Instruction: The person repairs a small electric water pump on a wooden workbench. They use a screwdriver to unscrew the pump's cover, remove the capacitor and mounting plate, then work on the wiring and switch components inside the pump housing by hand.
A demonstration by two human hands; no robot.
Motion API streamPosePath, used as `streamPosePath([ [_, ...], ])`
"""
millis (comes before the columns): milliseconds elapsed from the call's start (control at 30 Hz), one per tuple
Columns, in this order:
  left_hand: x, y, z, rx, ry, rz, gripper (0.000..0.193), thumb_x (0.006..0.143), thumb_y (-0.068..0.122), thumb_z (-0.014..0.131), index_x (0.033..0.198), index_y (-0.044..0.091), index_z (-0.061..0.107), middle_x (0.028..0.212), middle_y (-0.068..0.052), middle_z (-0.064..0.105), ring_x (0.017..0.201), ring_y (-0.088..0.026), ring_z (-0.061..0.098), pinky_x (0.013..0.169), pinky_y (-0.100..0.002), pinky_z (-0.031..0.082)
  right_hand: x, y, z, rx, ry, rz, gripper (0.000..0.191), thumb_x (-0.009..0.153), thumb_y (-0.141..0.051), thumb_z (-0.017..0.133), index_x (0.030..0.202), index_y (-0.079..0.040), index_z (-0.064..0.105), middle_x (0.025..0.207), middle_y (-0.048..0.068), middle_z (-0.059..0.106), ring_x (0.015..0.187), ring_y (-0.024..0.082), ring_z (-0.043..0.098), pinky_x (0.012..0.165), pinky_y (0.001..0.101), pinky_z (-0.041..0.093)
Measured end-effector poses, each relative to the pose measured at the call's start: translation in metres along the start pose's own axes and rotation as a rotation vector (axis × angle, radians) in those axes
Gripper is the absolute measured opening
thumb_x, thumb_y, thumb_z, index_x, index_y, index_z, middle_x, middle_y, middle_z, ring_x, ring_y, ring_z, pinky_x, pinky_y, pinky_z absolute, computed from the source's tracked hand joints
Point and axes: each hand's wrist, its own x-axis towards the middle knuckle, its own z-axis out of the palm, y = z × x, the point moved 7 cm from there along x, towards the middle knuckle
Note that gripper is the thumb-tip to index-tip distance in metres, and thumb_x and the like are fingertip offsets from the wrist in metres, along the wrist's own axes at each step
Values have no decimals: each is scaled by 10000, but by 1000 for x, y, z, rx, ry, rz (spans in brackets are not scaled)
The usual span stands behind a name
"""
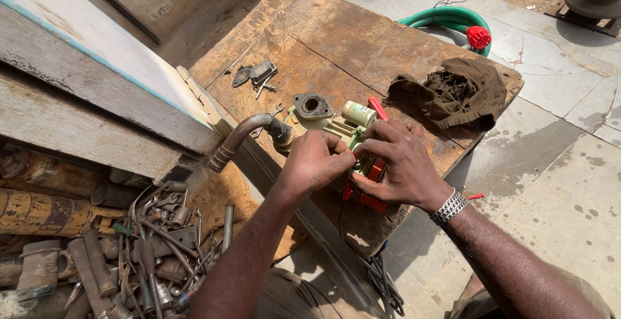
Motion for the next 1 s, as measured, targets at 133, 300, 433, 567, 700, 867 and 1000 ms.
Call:
streamPosePath([
  [133, -6, 27, -10, 12, 102, 134, 248, 708, 236, 754, 803, 9, 787, 693, -62, 753, 630, -100, 712, 630, -292, 604, 2, -1, 5, -90, 6, -7, 323, 730, -345, 809, 959, -127, 744, 1055, 52, 620, 1087, 261, 568, 885, 482, 336],
  [300, -23, 38, -23, -164, 207, 314, 184, 818, 187, 752, 874, 13, 768, 719, -35, 736, 666, -69, 685, 628, -266, 590, 0, 11, 13, -29, -71, 139, 243, 824, -296, 776, 998, -126, 766, 1065, 49, 619, 1080, 252, 567, 866, 456, 351],
  [433, -32, 22, -17, -154, 239, 293, 301, 757, 188, 841, 997, 27, 759, 871, -31, 696, 674, -73, 631, 611, -269, 560, 1, 2, 4, 20, 42, 51, 211, 807, -226, 792, 980, -115, 746, 1117, 73, 612, 1128, 293, 541, 941, 476, 389],
  [567, -41, -3, 12, -72, 262, 202, 324, 751, 163, 872, 1048, 59, 794, 855, -82, 622, 666, -114, 589, 632, -282, 536, 5, 0, -2, 26, 75, 67, 184, 766, -186, 827, 911, -120, 734, 1106, 63, 620, 1115, 306, 545, 930, 467, 458],
  [700, -46, -10, 24, -311, 348, 388, 182, 835, 84, 796, 1010, 38, 775, 925, -45, 664, 780, -91, 666, 698, -253, 567, 9, 6, -2, -4, 25, 174, 205, 745, -200, 843, 917, -133, 751, 1015, 26, 626, 1002, 248, 635, 823, 438, 499],
  [867, -62, 2, 41, -72, 487, 630, 146, 716, -15, 801, 846, 44, 771, 879, -78, 641, 886, -179, 638, 817, -325, 543, 22, 6, -1, -76, 37, 114, 215, 712, -199, 858, 897, -141, 764, 1021, 24, 617, 966, 246, 629, 801, 426, 474],
  [1000, -46, -23, 39, -548, 453, 349, 139, 868, 68, 782, 995, 50, 730, 898, 10, 641, 815, -47, 629, 733, -228, 558, 24, 5, 1, -67, 39, 66, 179, 714, -224, 877, 868, -182, 796, 1064, 28, 571, 1016, 223, 571, 833, 440, 351],
])
